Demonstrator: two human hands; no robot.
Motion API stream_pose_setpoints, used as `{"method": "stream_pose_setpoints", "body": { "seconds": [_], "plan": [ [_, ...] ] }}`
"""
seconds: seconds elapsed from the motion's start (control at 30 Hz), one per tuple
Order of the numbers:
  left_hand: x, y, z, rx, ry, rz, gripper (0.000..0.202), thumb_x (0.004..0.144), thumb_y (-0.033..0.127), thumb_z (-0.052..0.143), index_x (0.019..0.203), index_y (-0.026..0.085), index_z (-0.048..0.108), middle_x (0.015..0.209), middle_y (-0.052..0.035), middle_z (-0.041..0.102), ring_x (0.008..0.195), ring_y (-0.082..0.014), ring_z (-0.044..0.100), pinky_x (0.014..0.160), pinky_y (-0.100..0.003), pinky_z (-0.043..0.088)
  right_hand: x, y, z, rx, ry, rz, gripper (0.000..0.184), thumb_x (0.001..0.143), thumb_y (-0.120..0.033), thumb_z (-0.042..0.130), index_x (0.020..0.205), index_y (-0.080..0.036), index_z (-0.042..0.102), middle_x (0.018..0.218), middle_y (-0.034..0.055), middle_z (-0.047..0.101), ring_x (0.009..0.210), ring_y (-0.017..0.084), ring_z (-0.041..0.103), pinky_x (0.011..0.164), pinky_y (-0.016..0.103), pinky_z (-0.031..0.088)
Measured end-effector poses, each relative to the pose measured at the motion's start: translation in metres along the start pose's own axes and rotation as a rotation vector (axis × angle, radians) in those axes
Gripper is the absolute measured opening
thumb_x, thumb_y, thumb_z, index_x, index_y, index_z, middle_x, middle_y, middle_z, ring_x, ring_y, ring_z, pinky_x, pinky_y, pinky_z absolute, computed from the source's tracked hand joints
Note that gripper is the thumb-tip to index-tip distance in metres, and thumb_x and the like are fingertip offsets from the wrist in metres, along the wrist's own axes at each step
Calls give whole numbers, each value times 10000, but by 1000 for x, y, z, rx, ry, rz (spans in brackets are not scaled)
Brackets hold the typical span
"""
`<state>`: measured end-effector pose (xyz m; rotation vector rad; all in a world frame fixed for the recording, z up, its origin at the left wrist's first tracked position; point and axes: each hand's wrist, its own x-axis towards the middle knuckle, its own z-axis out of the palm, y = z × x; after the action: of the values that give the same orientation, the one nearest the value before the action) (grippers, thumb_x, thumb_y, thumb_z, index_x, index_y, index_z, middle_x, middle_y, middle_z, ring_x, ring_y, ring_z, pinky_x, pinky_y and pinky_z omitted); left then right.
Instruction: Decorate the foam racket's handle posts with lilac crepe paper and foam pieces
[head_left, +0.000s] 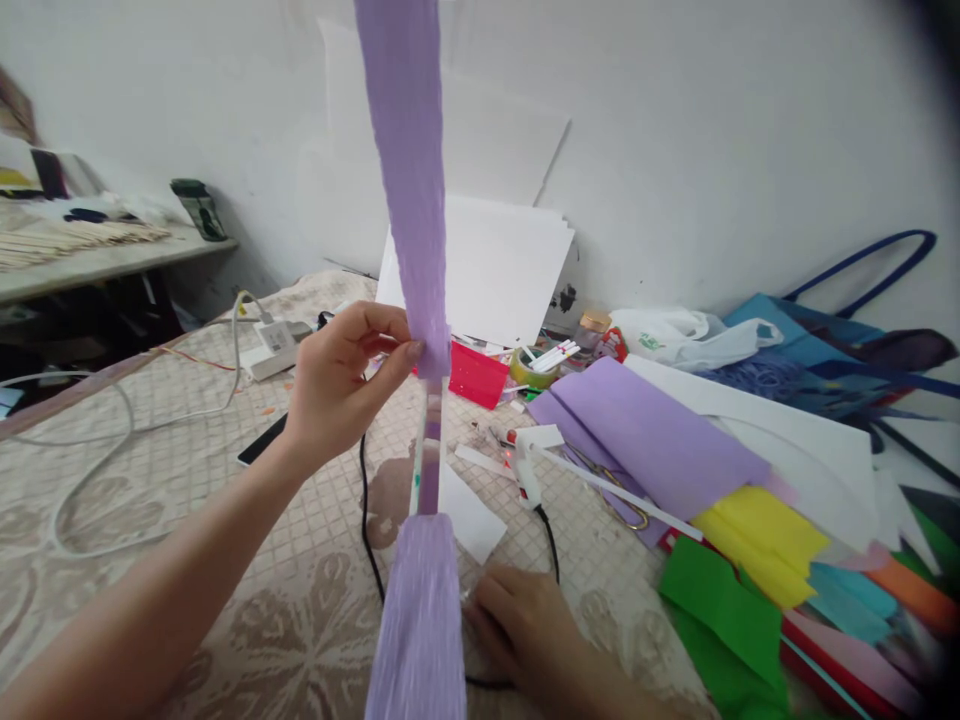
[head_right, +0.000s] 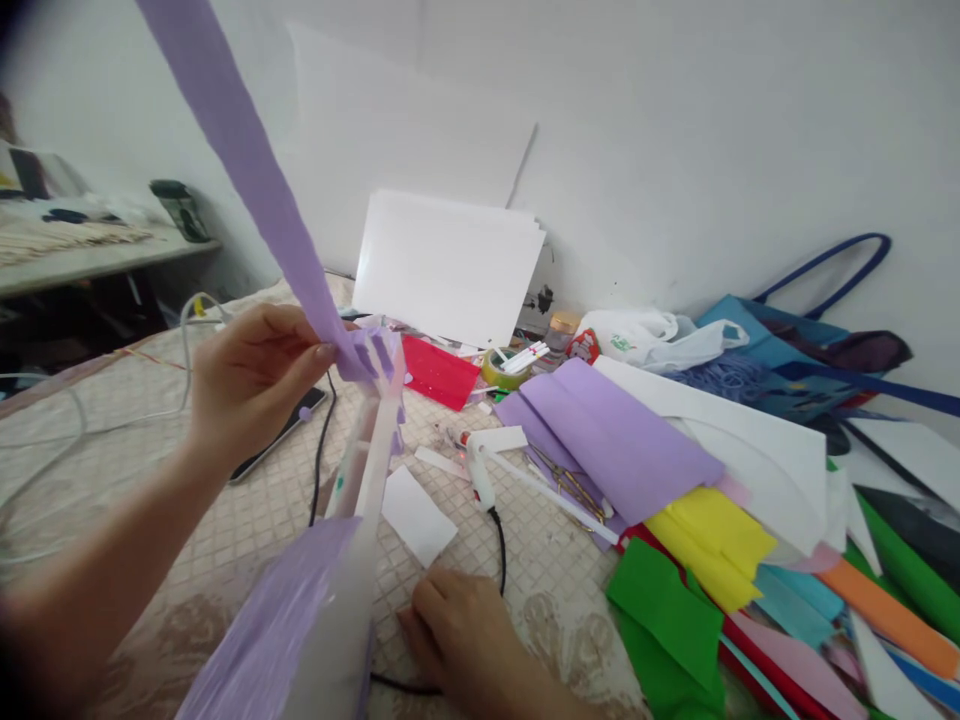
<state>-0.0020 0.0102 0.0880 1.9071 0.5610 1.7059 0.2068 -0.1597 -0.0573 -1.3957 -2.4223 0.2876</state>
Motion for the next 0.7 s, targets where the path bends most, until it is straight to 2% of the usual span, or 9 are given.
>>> {"method": "stream_pose_setpoints", "body": {
  "seconds": [0.33,0.4,0.5,0.57,0.6,0.67,0.7],
  "plan": [
    [-2,0,4,26,4,49,85,841,193,699,865,198,617,886,-14,631,810,-126,603,774,-295,549,-6,5,-4,182,28,-16,263,943,-221,448,684,-205,494,687,1,615,626,123,553,560,245,325],
    [-3,-1,5,20,1,51,81,843,187,695,859,195,616,889,-14,628,814,-128,605,772,-297,549,-10,6,-7,258,133,36,279,943,-222,457,664,-207,463,643,-14,568,587,113,517,541,236,323],
    [-3,-2,4,11,-10,60,81,837,173,697,861,195,623,900,-18,632,826,-136,607,779,-307,547,-11,16,-14,324,461,234,297,935,-269,505,660,-223,402,601,-42,458,553,115,448,536,236,347],
    [-3,-3,4,11,-7,58,84,828,170,701,858,192,626,903,-24,637,832,-140,610,783,-307,543,-4,29,-21,318,631,329,231,897,-318,566,726,-228,439,684,-25,491,626,141,482,591,262,413],
    [-3,-3,4,13,-3,48,86,823,175,703,852,191,624,898,-27,639,827,-140,612,777,-303,542,1,37,-24,298,652,355,170,863,-346,606,822,-222,498,783,8,550,701,165,523,634,289,448],
    [-2,-3,4,30,21,43,93,814,201,706,836,192,616,889,-27,647,784,-131,610,747,-289,542,16,52,-31,260,595,403,338,821,-395,642,1078,-194,554,980,83,619,840,216,579,679,334,479],
    [-2,-3,4,38,16,28,87,820,212,697,831,193,612,879,-27,646,774,-130,609,743,-287,543,24,59,-34,243,526,419,384,820,-413,634,1120,-183,565,1007,97,636,859,226,590,683,339,479]
  ]
}}
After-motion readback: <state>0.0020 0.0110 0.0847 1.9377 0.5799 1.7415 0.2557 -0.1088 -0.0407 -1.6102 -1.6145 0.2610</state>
